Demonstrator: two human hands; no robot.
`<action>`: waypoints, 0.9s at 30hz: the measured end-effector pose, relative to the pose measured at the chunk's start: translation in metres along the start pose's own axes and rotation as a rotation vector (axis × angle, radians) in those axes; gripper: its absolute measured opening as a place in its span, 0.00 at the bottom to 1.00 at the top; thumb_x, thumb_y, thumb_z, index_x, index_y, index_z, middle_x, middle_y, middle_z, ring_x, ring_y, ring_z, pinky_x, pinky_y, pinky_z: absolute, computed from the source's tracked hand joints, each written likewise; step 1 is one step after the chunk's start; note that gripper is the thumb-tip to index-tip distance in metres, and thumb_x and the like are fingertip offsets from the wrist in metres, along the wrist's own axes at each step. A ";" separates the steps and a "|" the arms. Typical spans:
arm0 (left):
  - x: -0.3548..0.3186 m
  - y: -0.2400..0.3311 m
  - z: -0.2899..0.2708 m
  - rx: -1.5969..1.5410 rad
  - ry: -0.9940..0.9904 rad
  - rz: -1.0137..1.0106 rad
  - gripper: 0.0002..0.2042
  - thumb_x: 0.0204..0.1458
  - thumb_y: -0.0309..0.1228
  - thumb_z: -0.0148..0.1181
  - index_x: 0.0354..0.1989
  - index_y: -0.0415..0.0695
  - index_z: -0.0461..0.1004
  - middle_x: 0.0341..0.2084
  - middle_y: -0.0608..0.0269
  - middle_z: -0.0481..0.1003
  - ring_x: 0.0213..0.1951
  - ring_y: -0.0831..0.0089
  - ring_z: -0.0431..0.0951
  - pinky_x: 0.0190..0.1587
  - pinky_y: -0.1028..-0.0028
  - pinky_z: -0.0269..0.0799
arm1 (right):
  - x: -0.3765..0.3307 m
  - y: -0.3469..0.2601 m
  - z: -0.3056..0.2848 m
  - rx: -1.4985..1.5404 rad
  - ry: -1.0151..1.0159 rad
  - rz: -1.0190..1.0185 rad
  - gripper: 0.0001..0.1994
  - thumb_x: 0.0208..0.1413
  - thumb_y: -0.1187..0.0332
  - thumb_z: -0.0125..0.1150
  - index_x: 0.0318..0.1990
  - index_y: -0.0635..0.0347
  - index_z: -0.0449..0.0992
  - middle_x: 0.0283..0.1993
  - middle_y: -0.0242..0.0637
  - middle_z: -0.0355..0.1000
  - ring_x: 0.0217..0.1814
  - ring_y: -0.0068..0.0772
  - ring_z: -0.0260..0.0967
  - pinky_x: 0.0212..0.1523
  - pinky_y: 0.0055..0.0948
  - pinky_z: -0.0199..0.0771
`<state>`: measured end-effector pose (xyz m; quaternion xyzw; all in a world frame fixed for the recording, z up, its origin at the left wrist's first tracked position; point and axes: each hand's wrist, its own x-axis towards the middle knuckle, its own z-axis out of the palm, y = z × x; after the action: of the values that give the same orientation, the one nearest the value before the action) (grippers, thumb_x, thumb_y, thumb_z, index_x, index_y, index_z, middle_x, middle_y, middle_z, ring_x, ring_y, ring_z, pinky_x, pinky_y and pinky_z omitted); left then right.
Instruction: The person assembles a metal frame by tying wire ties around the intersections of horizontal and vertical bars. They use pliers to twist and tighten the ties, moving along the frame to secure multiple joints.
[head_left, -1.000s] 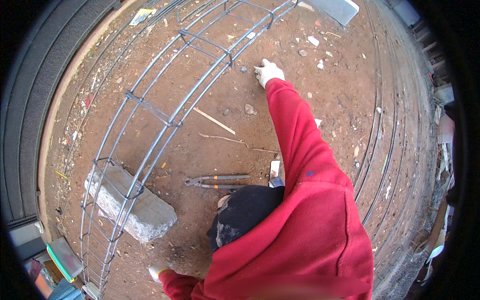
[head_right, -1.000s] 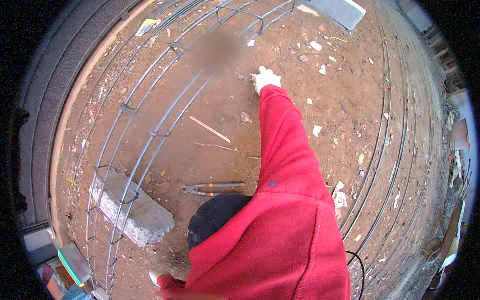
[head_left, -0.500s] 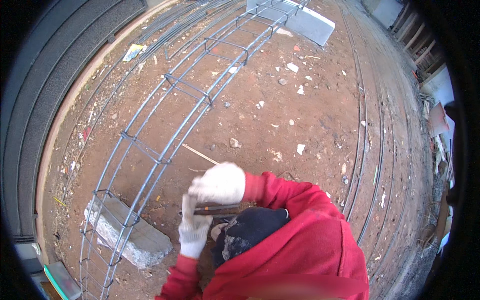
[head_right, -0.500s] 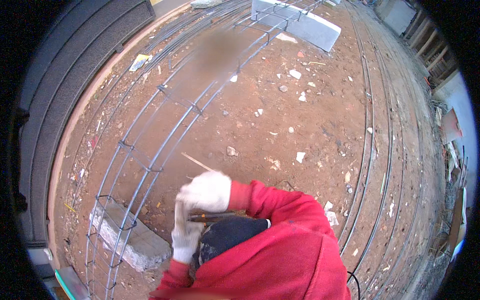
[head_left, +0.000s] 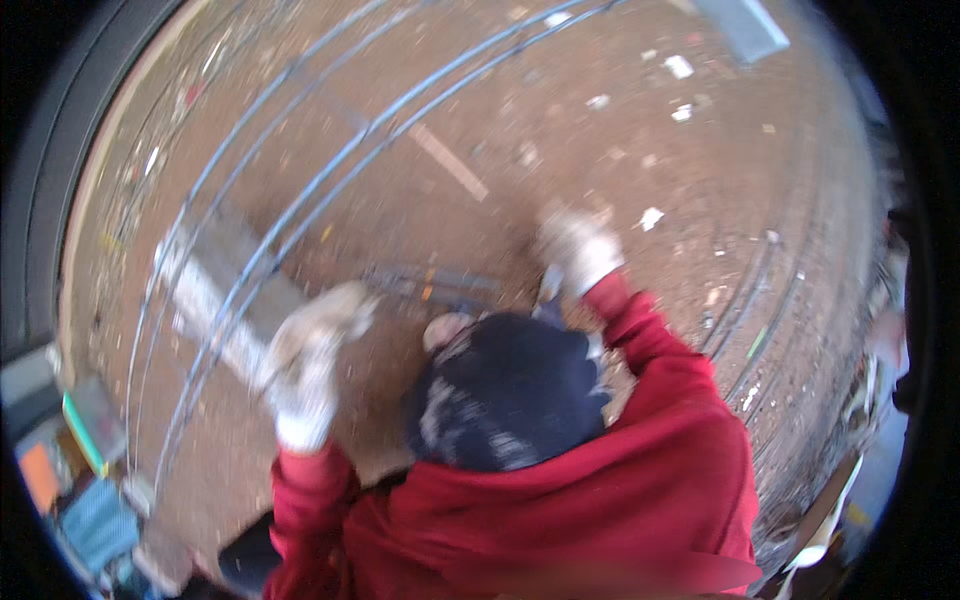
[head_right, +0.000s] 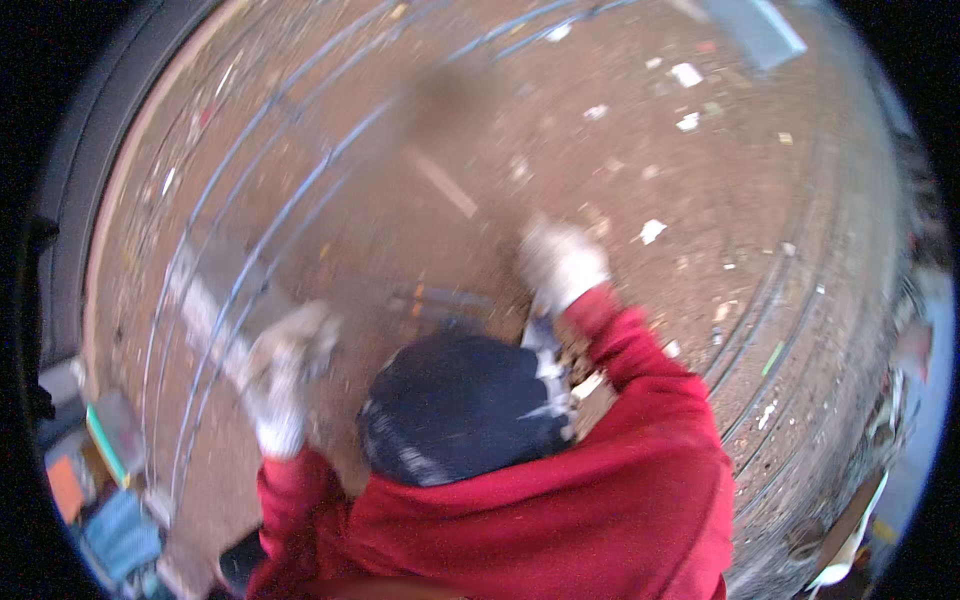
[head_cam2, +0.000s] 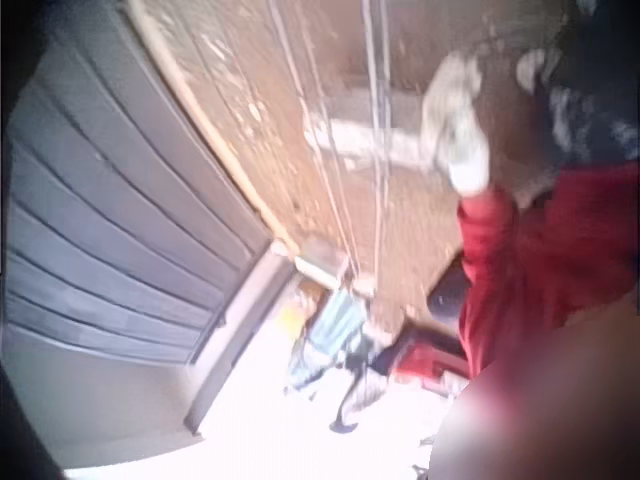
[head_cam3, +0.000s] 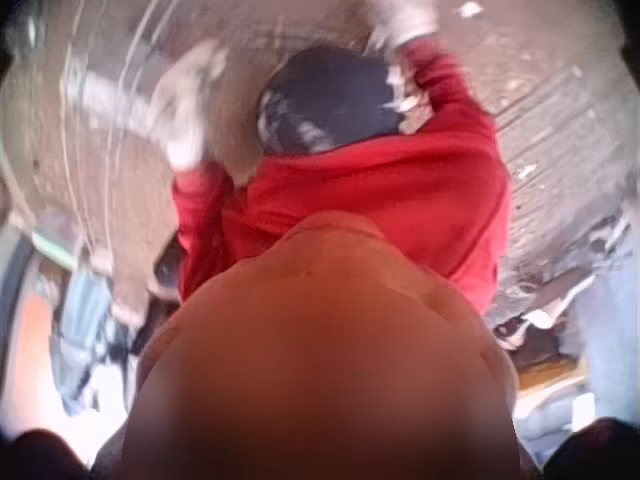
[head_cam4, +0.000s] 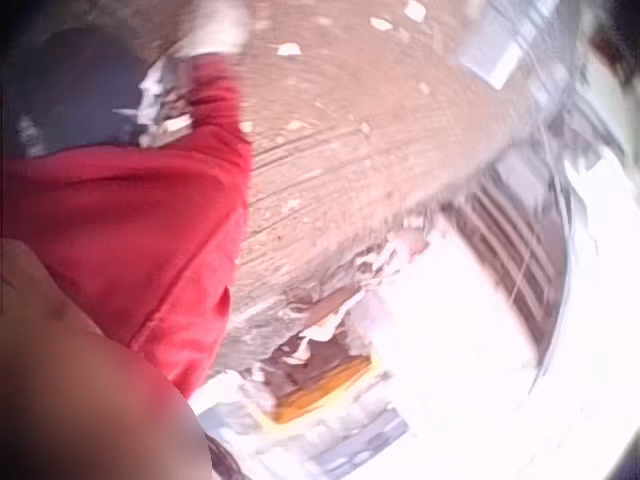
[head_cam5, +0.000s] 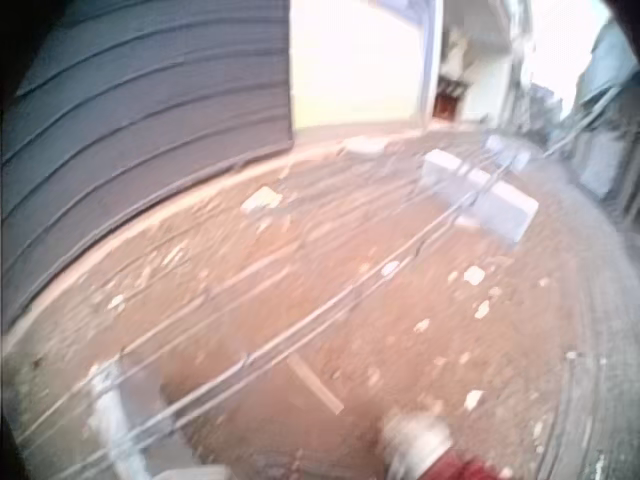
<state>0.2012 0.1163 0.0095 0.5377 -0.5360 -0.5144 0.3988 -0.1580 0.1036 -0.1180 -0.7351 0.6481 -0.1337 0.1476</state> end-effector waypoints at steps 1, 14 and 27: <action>-0.003 0.008 -0.010 -0.149 -0.050 0.023 0.19 0.60 0.30 0.53 0.52 0.24 0.67 0.51 0.34 0.71 0.52 0.45 0.74 0.57 0.58 0.71 | -0.012 -0.014 0.015 -0.141 -0.116 -0.166 0.22 0.48 0.60 0.63 0.52 0.54 0.74 0.51 0.41 0.73 0.51 0.46 0.70 0.49 0.42 0.72; -0.079 0.046 -0.129 -0.229 0.855 0.544 0.22 0.63 0.41 0.47 0.46 0.29 0.71 0.42 0.38 0.75 0.39 0.50 0.80 0.38 0.64 0.82 | -0.018 -0.095 0.126 -0.290 -0.094 -0.056 0.15 0.55 0.60 0.54 0.50 0.45 0.76 0.45 0.35 0.70 0.48 0.39 0.71 0.44 0.39 0.73; -0.147 -0.019 -0.300 -0.718 0.680 0.445 0.24 0.63 0.42 0.48 0.57 0.32 0.67 0.52 0.42 0.72 0.47 0.58 0.77 0.49 0.66 0.75 | 0.008 -0.194 0.078 -0.389 -0.573 0.409 0.24 0.41 0.51 0.66 0.43 0.59 0.81 0.47 0.52 0.76 0.52 0.49 0.74 0.52 0.42 0.74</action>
<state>0.5138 0.2262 0.0553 0.3773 -0.2683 -0.3655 0.8075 0.0503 0.1218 -0.1143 -0.6125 0.7269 0.2340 0.2043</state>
